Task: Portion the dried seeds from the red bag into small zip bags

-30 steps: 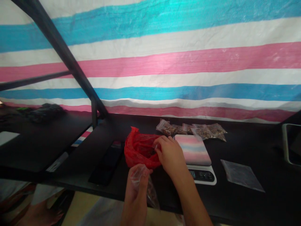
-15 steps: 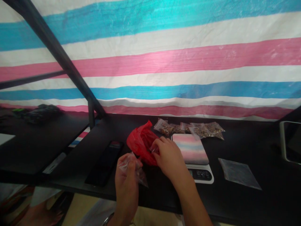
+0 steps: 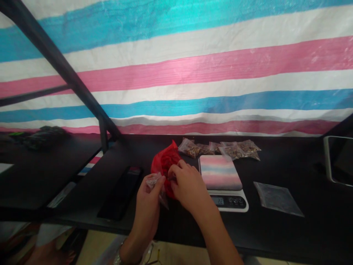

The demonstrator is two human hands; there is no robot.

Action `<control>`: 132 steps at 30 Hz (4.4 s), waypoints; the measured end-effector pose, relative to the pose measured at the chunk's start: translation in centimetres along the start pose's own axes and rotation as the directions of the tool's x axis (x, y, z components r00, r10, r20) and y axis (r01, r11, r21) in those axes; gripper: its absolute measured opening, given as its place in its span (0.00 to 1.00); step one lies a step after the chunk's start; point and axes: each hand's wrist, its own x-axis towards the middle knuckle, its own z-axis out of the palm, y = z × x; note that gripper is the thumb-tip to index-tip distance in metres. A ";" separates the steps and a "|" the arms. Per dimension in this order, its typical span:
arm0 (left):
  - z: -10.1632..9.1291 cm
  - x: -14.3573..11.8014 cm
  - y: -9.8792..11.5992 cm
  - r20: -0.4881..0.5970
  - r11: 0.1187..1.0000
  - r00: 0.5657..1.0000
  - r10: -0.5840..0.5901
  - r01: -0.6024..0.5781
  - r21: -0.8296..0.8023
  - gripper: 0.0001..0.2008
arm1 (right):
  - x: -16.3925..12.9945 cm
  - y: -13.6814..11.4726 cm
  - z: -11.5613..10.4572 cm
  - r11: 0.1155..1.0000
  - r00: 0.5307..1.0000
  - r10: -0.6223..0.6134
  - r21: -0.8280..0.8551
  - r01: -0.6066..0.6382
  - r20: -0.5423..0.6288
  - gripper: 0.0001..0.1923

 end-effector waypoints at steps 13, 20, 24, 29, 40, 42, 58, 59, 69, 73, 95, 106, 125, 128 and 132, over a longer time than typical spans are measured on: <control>0.1 0.0 0.8 -0.029 0.999 1.000 -0.004 0.003 -0.041 0.20 | 0.4 0.9 0.4 0.986 0.984 0.163 0.041 -0.160 -0.077 0.10; 0.7 0.0 1.7 -0.030 0.971 0.997 -0.073 0.065 -0.231 0.24 | 0.7 1.7 1.2 0.972 0.993 0.086 0.227 -0.065 -0.084 0.12; 0.6 0.6 1.8 -0.059 0.966 0.998 -0.022 0.006 -0.257 0.24 | 0.8 2.5 1.8 0.929 0.986 0.151 0.350 -0.117 -0.070 0.10; -0.5 0.2 1.6 -0.067 0.994 0.998 -0.006 -0.001 -0.113 0.24 | 0.9 2.9 1.6 0.944 0.971 0.217 0.277 -0.181 -0.103 0.07; -0.3 -2.1 0.9 0.034 0.982 0.987 -0.159 0.162 -0.097 0.22 | 0.8 2.2 1.3 0.967 0.994 0.076 0.250 -0.056 -0.074 0.13; 0.0 -1.5 0.7 -0.011 0.983 0.992 -0.127 0.125 -0.135 0.23 | 0.8 2.3 1.4 0.955 0.995 0.077 0.291 -0.055 -0.066 0.13; -1.3 0.7 1.3 -0.100 0.979 0.976 0.194 -0.186 0.088 0.20 | 0.6 0.0 1.8 0.962 0.982 -0.186 0.193 0.190 -0.042 0.14; -1.3 1.0 1.3 -0.098 0.979 0.976 0.192 -0.183 0.089 0.20 | 0.5 0.0 2.0 0.956 0.974 -0.224 0.189 0.224 -0.023 0.15; -1.9 2.6 0.2 -0.179 0.982 0.971 0.157 -0.134 0.136 0.19 | 0.7 0.7 1.6 0.947 0.998 0.051 0.319 -0.040 -0.024 0.10; -1.9 2.4 0.4 -0.165 0.978 0.970 0.180 -0.159 0.132 0.17 | 1.0 0.8 2.0 0.954 0.982 0.171 0.264 -0.145 -0.079 0.09; -0.3 2.9 0.9 -0.101 0.987 0.994 0.039 -0.054 -0.154 0.21 | 1.3 0.7 2.7 0.930 0.991 0.114 0.359 -0.084 -0.065 0.08; -0.6 2.5 2.6 0.004 0.963 1.000 -0.012 0.013 -0.270 0.24 | 0.6 2.0 1.3 0.928 0.989 0.139 0.357 -0.110 -0.059 0.05; -0.6 3.4 2.5 -0.009 0.968 1.000 0.012 -0.014 -0.249 0.22 | 0.5 0.8 0.8 0.832 0.990 0.137 0.546 -0.100 -0.027 0.04; -0.5 3.5 2.5 -0.019 0.970 1.000 0.025 -0.029 -0.242 0.23 | 0.5 0.6 1.1 0.842 0.991 0.129 0.532 -0.096 -0.026 0.04; -0.3 3.5 2.3 -0.025 0.974 0.998 0.049 -0.053 -0.219 0.22 | 0.6 0.6 1.5 0.841 0.991 0.126 0.533 -0.089 -0.034 0.05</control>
